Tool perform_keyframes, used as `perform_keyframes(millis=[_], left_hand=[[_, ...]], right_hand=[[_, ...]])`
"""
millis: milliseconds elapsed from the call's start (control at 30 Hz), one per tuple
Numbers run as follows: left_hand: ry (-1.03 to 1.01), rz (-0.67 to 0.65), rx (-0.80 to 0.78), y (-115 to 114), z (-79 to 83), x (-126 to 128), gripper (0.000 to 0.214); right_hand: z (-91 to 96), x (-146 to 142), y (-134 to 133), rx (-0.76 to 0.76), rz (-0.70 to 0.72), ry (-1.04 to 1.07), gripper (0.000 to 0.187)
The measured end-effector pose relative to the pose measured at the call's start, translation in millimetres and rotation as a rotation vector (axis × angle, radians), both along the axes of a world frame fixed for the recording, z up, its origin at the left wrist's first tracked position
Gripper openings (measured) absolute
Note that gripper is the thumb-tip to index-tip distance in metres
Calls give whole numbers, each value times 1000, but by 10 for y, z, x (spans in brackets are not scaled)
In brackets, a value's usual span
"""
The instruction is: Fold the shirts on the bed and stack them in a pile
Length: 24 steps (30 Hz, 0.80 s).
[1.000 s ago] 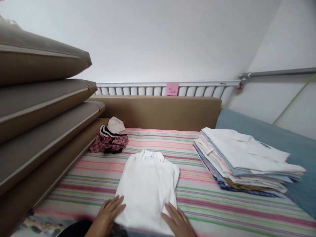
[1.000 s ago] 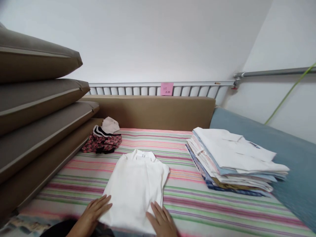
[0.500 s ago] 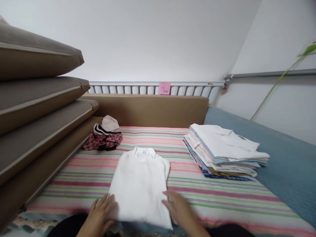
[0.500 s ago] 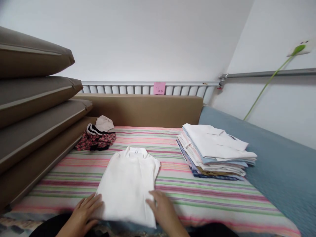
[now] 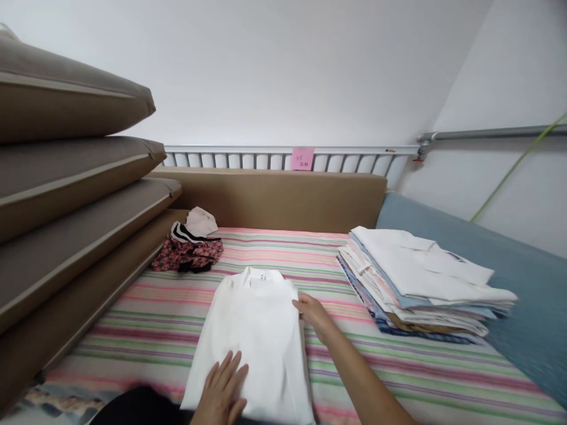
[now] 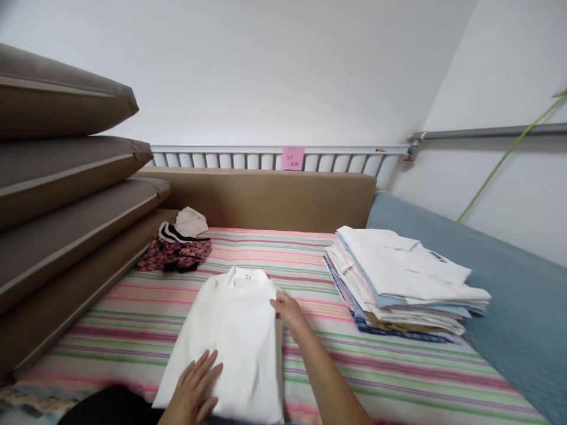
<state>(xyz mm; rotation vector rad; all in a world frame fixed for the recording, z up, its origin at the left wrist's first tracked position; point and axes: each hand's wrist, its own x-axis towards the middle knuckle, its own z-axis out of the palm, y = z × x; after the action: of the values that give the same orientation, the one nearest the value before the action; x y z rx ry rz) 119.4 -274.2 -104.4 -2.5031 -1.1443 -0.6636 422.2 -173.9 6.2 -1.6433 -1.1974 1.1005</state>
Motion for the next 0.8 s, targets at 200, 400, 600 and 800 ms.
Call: perform_keyframes(millis=[200, 400, 600, 800], left_hand=[[-37, 7, 81, 11, -91, 11, 48], [-64, 26, -42, -14, 117, 17, 53], [-239, 229, -224, 304, 572, 3, 52], [-101, 237, -297, 934, 634, 178, 54]], right_hand=[[-189, 139, -128, -95, -51, 277, 15], [-209, 105, 75, -141, -156, 96, 49], [-111, 25, 252, -53, -180, -280, 62], [-172, -288, 82, 311, 4, -982, 51]])
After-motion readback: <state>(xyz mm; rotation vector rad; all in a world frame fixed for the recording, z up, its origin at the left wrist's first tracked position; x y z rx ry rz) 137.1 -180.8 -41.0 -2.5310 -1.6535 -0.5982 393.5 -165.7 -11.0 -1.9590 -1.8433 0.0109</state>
